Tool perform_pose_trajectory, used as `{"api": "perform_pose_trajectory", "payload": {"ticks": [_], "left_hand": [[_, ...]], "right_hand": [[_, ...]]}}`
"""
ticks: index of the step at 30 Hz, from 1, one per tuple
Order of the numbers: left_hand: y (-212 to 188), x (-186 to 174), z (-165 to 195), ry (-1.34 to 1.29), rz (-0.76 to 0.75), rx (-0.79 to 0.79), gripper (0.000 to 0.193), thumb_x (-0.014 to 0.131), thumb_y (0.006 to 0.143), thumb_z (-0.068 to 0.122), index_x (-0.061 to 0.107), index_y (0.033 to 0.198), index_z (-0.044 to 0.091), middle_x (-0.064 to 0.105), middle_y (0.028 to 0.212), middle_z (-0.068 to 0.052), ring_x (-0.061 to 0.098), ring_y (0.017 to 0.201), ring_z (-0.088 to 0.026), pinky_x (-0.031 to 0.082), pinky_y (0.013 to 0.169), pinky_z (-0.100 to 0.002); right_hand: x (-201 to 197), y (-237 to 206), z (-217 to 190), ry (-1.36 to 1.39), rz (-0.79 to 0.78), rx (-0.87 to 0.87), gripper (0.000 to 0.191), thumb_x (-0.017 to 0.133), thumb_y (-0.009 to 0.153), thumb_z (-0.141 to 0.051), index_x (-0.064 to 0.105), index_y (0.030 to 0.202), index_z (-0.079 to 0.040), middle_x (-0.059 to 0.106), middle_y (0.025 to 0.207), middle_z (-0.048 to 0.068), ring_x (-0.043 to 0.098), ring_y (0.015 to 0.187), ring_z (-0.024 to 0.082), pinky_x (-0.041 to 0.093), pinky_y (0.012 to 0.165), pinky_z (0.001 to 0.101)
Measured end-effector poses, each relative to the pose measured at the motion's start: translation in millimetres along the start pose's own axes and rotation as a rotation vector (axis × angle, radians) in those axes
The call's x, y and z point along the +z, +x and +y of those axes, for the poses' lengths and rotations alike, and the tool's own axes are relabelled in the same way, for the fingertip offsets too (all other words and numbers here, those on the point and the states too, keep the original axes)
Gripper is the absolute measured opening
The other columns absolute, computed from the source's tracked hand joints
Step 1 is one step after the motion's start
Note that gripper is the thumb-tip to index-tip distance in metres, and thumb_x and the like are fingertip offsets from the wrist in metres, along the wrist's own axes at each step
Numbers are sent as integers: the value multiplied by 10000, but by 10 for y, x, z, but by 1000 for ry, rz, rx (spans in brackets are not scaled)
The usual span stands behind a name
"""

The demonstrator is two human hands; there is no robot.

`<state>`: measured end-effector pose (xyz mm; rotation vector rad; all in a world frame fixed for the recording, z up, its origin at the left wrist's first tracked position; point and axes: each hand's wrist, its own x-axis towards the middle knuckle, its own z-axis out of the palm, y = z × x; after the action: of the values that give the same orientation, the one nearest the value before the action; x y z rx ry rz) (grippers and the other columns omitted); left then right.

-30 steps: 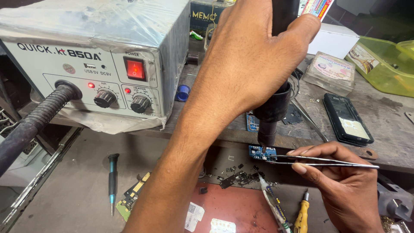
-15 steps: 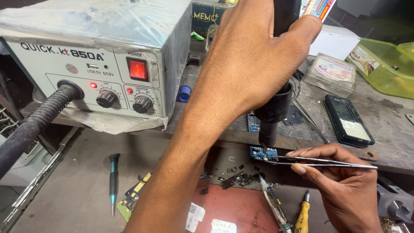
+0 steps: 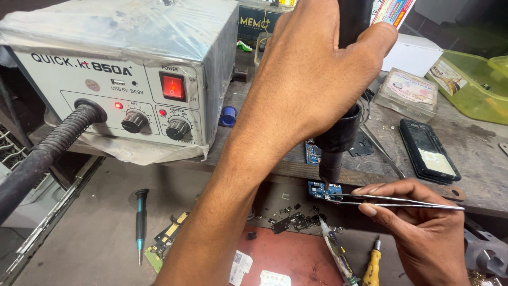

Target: The person uses a soldering iron to apply solder to a small blue circuit board. They then use a hot air rework station to heat the board while holding it with tweezers. Finally, they turn off the rework station and inspect the board.

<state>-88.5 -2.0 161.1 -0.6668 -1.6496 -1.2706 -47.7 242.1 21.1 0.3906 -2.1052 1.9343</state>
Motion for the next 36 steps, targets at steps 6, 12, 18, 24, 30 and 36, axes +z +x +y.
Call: {"api": "perform_pose_trajectory", "payload": {"ticks": [6, 12, 18, 24, 30, 36], "left_hand": [[6, -3, 0, 44, -43, -84, 326, 629, 877, 309, 635, 1000, 7, 711, 753, -101, 710, 667, -241, 533, 656, -423], [11, 0, -5, 46, -48, -96, 332, 630, 875, 317, 632, 1004, 11, 714, 749, -97, 713, 661, -235, 533, 652, -420], [-2, -12, 1, 16, -43, -72, 325, 623, 882, 306, 615, 987, -2, 694, 739, -96, 694, 650, -235, 527, 644, -419], [29, -4, 6, 44, -44, -83, 318, 631, 875, 305, 625, 980, 4, 698, 726, -98, 697, 641, -234, 523, 638, -420], [12, 0, 14, 31, -36, -85, 314, 629, 872, 298, 629, 986, 6, 702, 731, -98, 702, 641, -233, 526, 637, -420], [22, -1, 7, 34, -43, -81, 313, 629, 875, 298, 636, 997, 10, 708, 741, -100, 709, 652, -233, 529, 645, -417]], "right_hand": [[-4, 7, -15, -21, -21, -32, 181, 705, 798, 157, 673, 967, 101, 756, 1038, 245, 755, 988, 263, 634, 878, 374], [-29, 5, -18, -18, -19, -22, 194, 702, 794, 160, 673, 978, 104, 752, 1048, 243, 746, 993, 260, 623, 887, 372], [-37, 11, 1, 3, -21, -41, 195, 702, 799, 164, 667, 980, 101, 746, 1047, 247, 746, 1000, 264, 624, 895, 376], [-39, 11, -6, 7, -8, -23, 190, 699, 801, 164, 663, 976, 99, 744, 1051, 243, 745, 1000, 264, 627, 881, 379], [-40, 9, -6, 5, -13, -24, 188, 690, 806, 171, 659, 976, 98, 741, 1056, 246, 741, 1013, 262, 625, 890, 377], [-38, 11, -7, 14, -15, -32, 204, 692, 800, 172, 656, 987, 98, 741, 1056, 246, 739, 1022, 264, 622, 906, 383]]}}
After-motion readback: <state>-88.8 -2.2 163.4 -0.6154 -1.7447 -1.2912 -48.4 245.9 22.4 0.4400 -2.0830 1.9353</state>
